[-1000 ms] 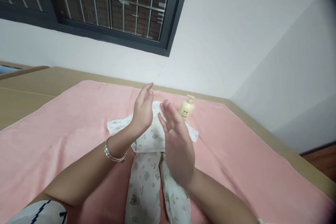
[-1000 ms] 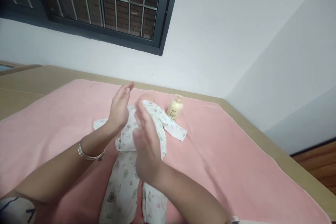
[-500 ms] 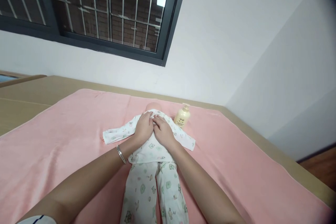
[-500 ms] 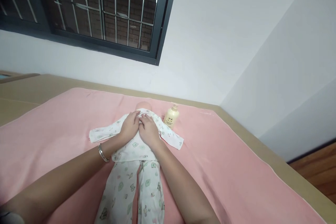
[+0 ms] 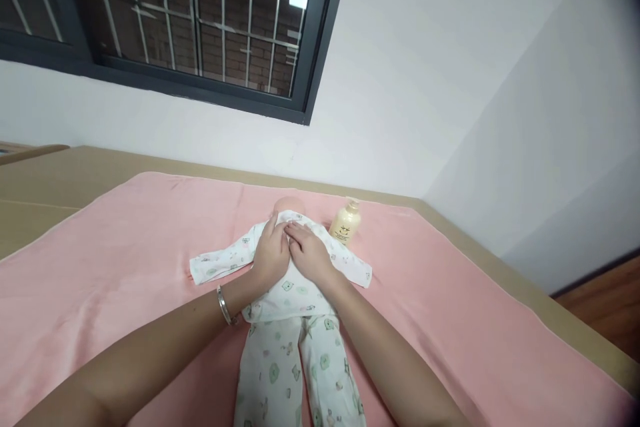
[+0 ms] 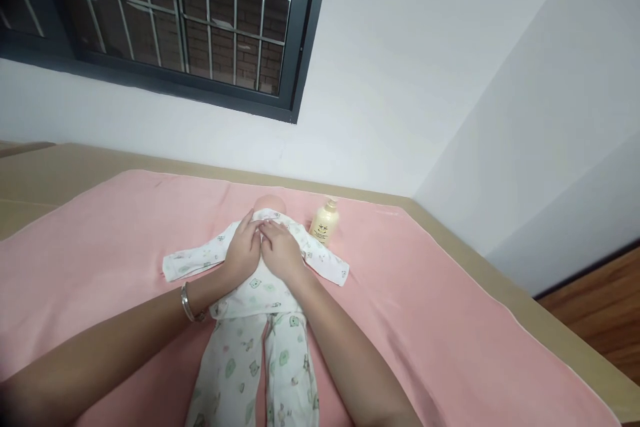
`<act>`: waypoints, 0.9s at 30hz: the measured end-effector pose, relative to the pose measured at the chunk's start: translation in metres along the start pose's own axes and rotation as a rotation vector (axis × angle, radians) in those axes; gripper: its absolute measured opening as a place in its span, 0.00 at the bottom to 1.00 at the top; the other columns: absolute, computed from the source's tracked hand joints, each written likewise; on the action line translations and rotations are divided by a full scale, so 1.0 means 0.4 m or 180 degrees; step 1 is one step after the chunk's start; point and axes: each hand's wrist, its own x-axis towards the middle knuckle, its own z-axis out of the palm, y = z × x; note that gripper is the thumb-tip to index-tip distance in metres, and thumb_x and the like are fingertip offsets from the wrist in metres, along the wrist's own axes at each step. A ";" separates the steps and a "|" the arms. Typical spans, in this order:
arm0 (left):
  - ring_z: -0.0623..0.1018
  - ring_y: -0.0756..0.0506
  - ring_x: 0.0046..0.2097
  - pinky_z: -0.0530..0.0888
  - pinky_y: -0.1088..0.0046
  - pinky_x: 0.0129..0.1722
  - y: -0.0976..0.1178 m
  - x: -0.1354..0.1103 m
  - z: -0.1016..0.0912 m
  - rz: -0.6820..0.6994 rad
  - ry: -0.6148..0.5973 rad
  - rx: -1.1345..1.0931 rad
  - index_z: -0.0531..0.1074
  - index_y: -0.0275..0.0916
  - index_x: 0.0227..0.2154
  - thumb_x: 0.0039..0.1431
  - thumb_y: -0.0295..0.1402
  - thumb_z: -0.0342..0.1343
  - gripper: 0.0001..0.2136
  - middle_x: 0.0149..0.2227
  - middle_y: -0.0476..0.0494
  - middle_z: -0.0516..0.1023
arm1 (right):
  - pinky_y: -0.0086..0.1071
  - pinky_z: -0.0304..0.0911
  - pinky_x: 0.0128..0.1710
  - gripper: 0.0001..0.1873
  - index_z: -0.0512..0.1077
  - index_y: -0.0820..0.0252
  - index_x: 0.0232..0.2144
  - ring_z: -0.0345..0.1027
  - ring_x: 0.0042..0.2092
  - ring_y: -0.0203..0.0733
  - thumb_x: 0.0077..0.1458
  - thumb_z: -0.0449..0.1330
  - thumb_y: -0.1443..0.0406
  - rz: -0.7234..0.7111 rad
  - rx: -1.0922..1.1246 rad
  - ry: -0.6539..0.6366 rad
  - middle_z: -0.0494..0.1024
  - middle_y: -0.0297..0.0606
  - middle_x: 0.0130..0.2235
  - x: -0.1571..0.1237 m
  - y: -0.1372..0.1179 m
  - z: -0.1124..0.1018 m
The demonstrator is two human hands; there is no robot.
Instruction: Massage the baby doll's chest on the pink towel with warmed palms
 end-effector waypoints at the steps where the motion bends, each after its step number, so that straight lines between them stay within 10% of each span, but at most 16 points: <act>1: 0.62 0.41 0.68 0.63 0.53 0.68 -0.001 -0.001 0.000 0.0017 0.0007 0.0025 0.68 0.37 0.53 0.66 0.28 0.39 0.18 0.66 0.37 0.62 | 0.42 0.48 0.68 0.24 0.69 0.62 0.59 0.56 0.66 0.45 0.64 0.48 0.67 0.0143 0.0077 0.0024 0.68 0.44 0.63 0.006 0.012 -0.004; 5: 0.63 0.40 0.67 0.61 0.52 0.68 -0.005 -0.002 -0.001 0.0063 -0.0052 0.0147 0.68 0.35 0.53 0.65 0.28 0.41 0.18 0.63 0.35 0.66 | 0.48 0.49 0.67 0.26 0.67 0.72 0.59 0.56 0.66 0.53 0.66 0.47 0.61 0.0790 -0.0246 0.0115 0.66 0.56 0.62 0.009 0.024 -0.010; 12: 0.64 0.40 0.66 0.59 0.52 0.68 -0.012 0.005 -0.002 -0.0021 -0.0128 0.0353 0.67 0.35 0.56 0.65 0.30 0.42 0.19 0.62 0.35 0.68 | 0.43 0.47 0.68 0.24 0.70 0.61 0.58 0.53 0.67 0.46 0.62 0.48 0.66 0.0218 -0.0061 0.0051 0.67 0.42 0.63 -0.009 -0.010 -0.002; 18: 0.59 0.34 0.68 0.57 0.48 0.68 0.003 -0.020 -0.003 0.0005 -0.0359 0.0772 0.65 0.30 0.58 0.66 0.35 0.42 0.22 0.64 0.31 0.66 | 0.47 0.46 0.68 0.28 0.64 0.65 0.62 0.53 0.67 0.49 0.66 0.47 0.56 0.0741 0.0169 0.0036 0.64 0.47 0.65 0.015 0.082 -0.014; 27: 0.67 0.36 0.64 0.61 0.51 0.65 -0.010 0.035 -0.011 -0.0226 -0.0564 0.0800 0.68 0.34 0.54 0.65 0.40 0.44 0.21 0.59 0.32 0.71 | 0.47 0.59 0.59 0.26 0.66 0.62 0.60 0.64 0.61 0.54 0.67 0.44 0.58 0.0731 -0.0667 -0.0289 0.71 0.48 0.59 0.020 0.054 -0.024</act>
